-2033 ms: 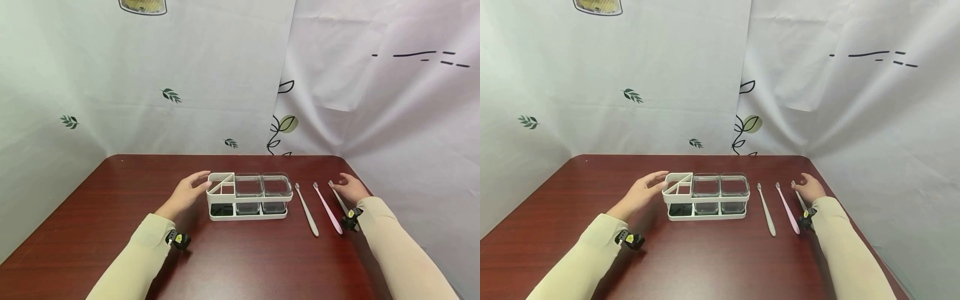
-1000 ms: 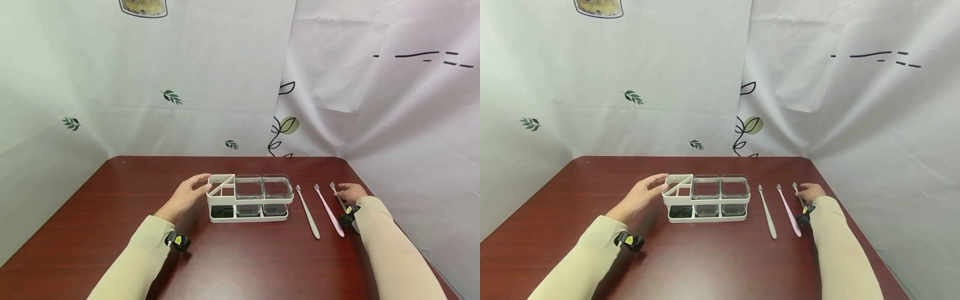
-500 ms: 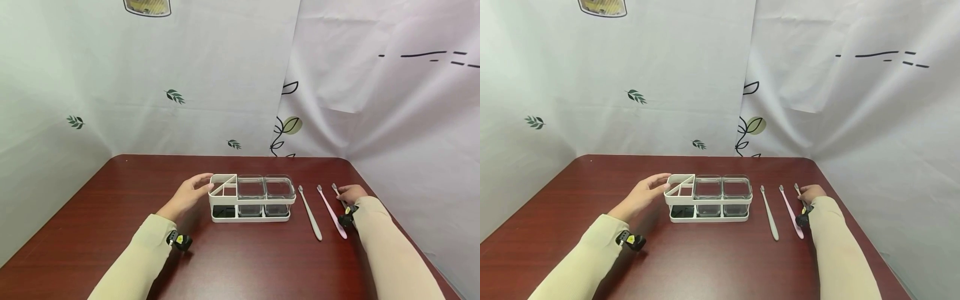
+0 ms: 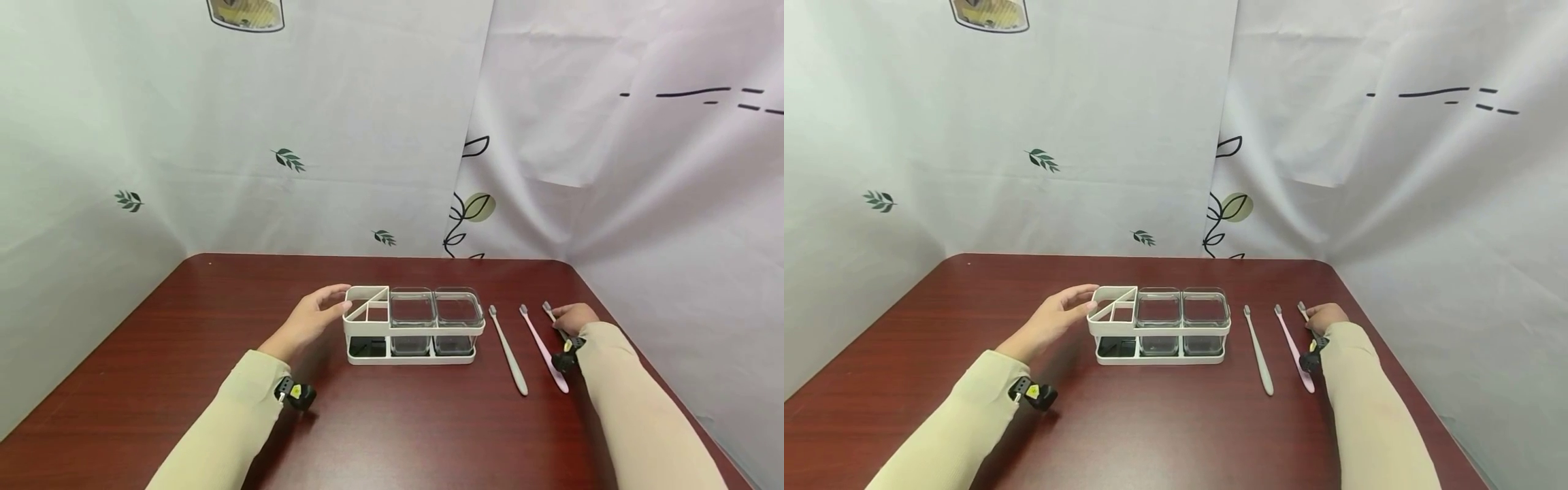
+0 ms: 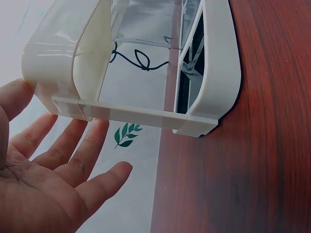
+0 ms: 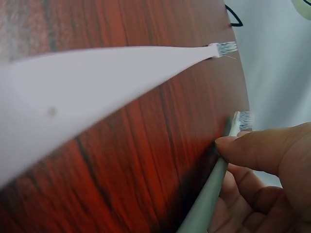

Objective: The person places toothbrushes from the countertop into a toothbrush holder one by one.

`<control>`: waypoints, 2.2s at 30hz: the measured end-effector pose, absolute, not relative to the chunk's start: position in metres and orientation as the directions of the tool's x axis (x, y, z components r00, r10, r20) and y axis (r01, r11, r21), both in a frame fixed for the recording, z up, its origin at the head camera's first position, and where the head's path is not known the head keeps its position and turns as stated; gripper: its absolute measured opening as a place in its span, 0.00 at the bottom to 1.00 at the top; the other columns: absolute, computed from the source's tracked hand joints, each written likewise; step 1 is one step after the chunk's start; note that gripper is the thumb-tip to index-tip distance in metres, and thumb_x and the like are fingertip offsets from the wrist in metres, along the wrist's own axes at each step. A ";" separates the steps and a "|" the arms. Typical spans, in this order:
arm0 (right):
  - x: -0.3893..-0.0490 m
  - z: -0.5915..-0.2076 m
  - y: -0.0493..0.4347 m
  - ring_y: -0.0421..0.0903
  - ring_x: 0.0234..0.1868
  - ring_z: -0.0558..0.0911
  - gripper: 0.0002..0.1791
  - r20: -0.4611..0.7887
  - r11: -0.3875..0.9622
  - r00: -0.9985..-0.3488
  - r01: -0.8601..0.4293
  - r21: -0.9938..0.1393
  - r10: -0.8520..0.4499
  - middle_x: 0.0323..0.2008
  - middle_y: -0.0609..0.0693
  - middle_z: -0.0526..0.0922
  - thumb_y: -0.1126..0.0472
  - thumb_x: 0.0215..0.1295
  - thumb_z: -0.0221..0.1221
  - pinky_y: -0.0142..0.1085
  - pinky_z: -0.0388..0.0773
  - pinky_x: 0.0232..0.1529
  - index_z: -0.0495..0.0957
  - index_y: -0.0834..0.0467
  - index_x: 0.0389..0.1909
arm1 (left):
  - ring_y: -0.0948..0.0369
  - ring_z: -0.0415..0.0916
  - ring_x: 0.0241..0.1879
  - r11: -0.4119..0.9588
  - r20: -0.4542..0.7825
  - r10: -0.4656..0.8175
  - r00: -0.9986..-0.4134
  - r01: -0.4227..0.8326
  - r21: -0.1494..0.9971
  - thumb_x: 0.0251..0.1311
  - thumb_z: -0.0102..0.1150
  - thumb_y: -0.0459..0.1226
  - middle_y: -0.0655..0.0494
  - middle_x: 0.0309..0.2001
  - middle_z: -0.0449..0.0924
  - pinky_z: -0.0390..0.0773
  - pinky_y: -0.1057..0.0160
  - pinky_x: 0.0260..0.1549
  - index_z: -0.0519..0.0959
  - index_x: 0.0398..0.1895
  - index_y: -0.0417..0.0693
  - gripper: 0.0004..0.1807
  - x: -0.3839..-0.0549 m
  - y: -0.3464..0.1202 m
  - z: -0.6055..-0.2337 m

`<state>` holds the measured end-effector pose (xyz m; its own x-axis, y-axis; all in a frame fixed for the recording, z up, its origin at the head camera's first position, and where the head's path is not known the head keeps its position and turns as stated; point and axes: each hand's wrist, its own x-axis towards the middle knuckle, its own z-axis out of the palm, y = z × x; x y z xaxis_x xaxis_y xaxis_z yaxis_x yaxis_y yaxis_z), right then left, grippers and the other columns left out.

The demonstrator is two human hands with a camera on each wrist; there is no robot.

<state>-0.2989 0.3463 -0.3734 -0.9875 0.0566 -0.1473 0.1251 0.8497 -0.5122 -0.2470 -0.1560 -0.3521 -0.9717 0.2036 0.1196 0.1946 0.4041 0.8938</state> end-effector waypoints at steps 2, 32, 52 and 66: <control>-0.298 -0.373 0.348 0.52 0.36 0.79 0.24 -0.144 0.836 -0.988 0.130 -0.533 0.061 0.49 0.71 0.78 0.68 0.57 0.58 0.35 0.73 0.31 0.73 0.74 0.55 | 0.43 0.64 0.64 0.404 0.116 0.202 -0.973 0.191 0.895 0.67 0.56 0.42 0.37 0.64 0.68 0.66 0.41 0.62 0.66 0.67 0.41 0.28 -0.247 -0.155 -0.352; -0.293 -0.316 0.328 0.45 0.43 0.77 0.27 0.079 0.599 -0.976 0.061 -0.798 0.205 0.53 0.66 0.76 0.63 0.68 0.50 0.34 0.71 0.40 0.64 0.66 0.67 | 0.43 0.65 0.64 0.237 0.053 0.186 -0.981 0.097 0.967 0.68 0.55 0.37 0.36 0.66 0.65 0.66 0.41 0.61 0.65 0.68 0.40 0.27 -0.247 -0.151 -0.356; -0.280 -0.265 0.287 0.34 0.34 0.74 0.16 0.173 0.118 -0.935 -0.143 -0.983 0.309 0.37 0.42 0.72 0.67 0.65 0.58 0.22 0.74 0.27 0.73 0.43 0.46 | 0.44 0.68 0.62 0.176 0.046 0.187 -0.981 0.079 0.981 0.69 0.54 0.36 0.37 0.66 0.64 0.68 0.45 0.61 0.64 0.68 0.38 0.26 -0.246 -0.151 -0.356; -0.265 -0.234 0.250 0.38 0.34 0.76 0.18 0.276 -0.079 -0.921 -0.307 -0.948 0.275 0.37 0.47 0.70 0.72 0.62 0.59 0.25 0.77 0.28 0.74 0.47 0.46 | 0.44 0.71 0.59 0.133 0.047 0.182 -0.982 0.072 0.988 0.68 0.52 0.33 0.36 0.65 0.64 0.75 0.50 0.56 0.64 0.67 0.38 0.25 -0.245 -0.148 -0.357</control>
